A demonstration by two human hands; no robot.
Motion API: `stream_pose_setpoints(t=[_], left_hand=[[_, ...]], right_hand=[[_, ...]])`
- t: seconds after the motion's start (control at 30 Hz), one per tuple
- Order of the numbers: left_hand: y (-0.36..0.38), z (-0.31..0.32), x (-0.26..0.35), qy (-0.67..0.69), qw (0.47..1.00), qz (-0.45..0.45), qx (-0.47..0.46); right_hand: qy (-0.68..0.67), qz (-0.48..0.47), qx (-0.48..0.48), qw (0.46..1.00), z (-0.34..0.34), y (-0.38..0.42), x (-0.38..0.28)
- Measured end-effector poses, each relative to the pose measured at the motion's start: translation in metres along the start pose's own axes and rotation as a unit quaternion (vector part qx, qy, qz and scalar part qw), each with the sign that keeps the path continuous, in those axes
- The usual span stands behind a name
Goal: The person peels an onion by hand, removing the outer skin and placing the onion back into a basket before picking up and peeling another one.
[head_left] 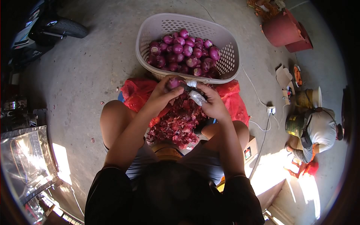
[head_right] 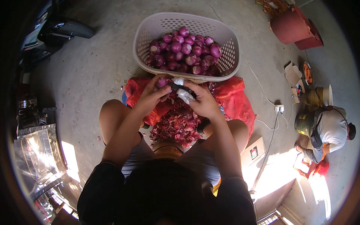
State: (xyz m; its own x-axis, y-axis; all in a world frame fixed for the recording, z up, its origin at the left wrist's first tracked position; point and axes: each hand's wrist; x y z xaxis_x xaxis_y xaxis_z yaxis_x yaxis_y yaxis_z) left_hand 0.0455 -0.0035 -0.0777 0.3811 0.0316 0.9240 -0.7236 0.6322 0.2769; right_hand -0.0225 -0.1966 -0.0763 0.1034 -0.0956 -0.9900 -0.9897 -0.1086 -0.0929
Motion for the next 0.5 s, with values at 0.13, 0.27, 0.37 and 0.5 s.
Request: stream_pose_setpoints(t=[0.13,0.27,0.37,0.5], left_hand=[[-0.0018,0.0020,0.0020,-0.013,0.998,0.052,0.017],[-0.0015,0.0051,0.0028,0.008,0.995,0.102,0.014],[-0.0007,0.0016,0.0032,-0.025,0.997,0.069,0.026],[-0.0036,-0.0021,-0.0021,-0.021,0.995,0.092,0.025]], right_hand=[[-0.022,0.005,0.015,1.000,0.0005,0.0000,-0.0028],[-0.032,0.005,0.030,0.999,0.0022,-0.0008,-0.0015],[-0.033,0.006,0.039,0.999,0.0034,-0.0016,-0.0006],[-0.046,0.000,0.039,0.998,0.0033,-0.0031,0.0004]])
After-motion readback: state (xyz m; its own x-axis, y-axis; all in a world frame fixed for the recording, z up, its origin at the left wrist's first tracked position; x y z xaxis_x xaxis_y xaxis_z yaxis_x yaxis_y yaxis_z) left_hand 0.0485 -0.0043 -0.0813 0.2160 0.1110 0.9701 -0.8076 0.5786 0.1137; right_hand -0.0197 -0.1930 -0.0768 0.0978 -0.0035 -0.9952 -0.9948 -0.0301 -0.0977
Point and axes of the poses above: each hand's wrist, its own y-axis away from the middle knuckle, its own z-axis out of the palm, x = y × z, and after that the axes turned 11 degrees about -y, right-handed
